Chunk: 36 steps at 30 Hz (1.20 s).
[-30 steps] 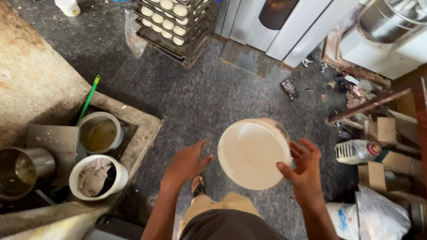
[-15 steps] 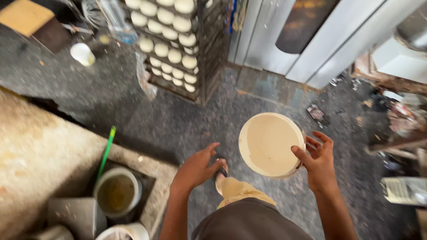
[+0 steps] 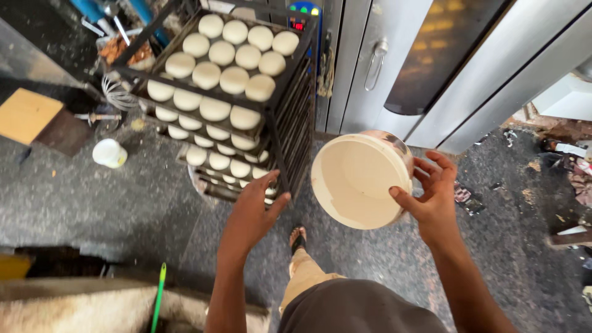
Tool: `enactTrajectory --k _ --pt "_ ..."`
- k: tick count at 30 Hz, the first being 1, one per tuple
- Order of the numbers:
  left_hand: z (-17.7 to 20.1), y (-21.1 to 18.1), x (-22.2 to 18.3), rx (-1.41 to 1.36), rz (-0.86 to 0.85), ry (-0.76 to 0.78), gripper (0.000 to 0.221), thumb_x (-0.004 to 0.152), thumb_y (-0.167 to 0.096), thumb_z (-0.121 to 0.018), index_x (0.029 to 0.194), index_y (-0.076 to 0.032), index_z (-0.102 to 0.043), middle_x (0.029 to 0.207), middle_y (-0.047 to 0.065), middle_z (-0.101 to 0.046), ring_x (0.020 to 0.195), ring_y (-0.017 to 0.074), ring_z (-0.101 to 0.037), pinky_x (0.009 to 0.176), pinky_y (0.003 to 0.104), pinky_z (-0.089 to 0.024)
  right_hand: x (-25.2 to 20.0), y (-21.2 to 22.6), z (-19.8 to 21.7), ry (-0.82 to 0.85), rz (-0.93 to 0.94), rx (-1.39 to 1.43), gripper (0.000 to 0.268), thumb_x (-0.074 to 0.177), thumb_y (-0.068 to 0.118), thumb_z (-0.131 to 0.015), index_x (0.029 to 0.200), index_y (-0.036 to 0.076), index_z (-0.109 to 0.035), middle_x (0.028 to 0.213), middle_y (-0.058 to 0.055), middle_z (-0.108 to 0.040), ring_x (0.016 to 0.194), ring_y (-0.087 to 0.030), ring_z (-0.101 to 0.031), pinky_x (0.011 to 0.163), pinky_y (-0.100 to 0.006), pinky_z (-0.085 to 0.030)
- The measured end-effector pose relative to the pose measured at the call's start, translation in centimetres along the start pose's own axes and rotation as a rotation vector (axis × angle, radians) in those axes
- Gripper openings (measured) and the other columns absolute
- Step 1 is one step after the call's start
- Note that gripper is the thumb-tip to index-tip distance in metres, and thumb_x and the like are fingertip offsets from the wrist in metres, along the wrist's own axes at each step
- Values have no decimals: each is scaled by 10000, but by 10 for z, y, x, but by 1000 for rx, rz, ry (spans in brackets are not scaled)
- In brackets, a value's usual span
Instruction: The person picks up a white bucket, fills it with water at a tap, and then uses a knife to scrape and gather chopped chocolate pieces from a counter into the bucket by hand.
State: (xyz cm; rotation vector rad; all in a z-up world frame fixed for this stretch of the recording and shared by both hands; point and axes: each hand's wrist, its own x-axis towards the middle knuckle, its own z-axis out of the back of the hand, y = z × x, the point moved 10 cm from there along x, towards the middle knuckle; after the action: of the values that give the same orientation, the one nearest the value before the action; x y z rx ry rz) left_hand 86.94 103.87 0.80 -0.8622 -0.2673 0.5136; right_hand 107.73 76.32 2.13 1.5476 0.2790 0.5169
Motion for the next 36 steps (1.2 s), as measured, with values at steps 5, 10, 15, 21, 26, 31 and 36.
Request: enactTrajectory --k 5,10,15,21,26,31,36 --pt "33 12 156 91 -249 -279 490 1001 -326 -664 1405 -74 -546 1337 188 -650 1279 376 -567 1083 480 -473 86 -39 -14 -145 -120 -105 957 777 80 -829 1519 55 -226 1448 -243 -443 1374 -335 -493 1028 -457 -544" --pt "-14 32 289 299 -67 -82 640 986 -360 -607 1480 -1 -414 1053 252 -695 975 436 -651 813 526 -540 160 -51 -4 -176 -130 -211 958 821 97 -821 1547 48 -198 1470 -256 -422 1403 -347 -485 1098 -460 -490" --pt "-31 48 312 431 154 -22 496 1076 -433 -432 1339 -20 -505 768 236 -707 721 453 -690 637 571 -532 216 -84 27 -266 -167 -178 931 830 105 -822 1533 37 -215 1442 -247 -432 1380 -336 -495 1145 -482 -489" --pt "-37 52 320 526 367 -87 464 1064 -460 -442 1200 -31 -550 732 229 -696 693 467 -684 599 582 -527 311 -142 60 -106 -223 -185 926 814 85 -848 1531 41 -263 1422 -206 -478 1355 -316 -501 1090 -467 -486" --pt "-53 34 325 630 568 -142 483 1066 -512 -455 1111 -47 -577 699 207 -692 686 447 -695 582 549 -544 410 -169 75 49 -300 -169 944 773 123 -845 1508 61 -256 1385 -200 -487 1320 -296 -511 980 -460 -561" --pt "-85 11 352 563 636 -183 485 1057 -512 -470 1075 -41 -581 668 220 -681 657 454 -691 558 551 -548 486 -164 79 195 -178 -237 963 794 114 -867 1536 73 -253 1422 -213 -496 1328 -303 -529 1043 -439 -525" --pt "-125 -4 398 424 596 -197 469 1061 -469 -471 1098 -6 -534 709 242 -693 698 466 -695 610 564 -545 510 -157 93 179 -126 -83 927 847 70 -827 1559 71 -234 1453 -203 -471 1343 -295 -510 1082 -437 -470"
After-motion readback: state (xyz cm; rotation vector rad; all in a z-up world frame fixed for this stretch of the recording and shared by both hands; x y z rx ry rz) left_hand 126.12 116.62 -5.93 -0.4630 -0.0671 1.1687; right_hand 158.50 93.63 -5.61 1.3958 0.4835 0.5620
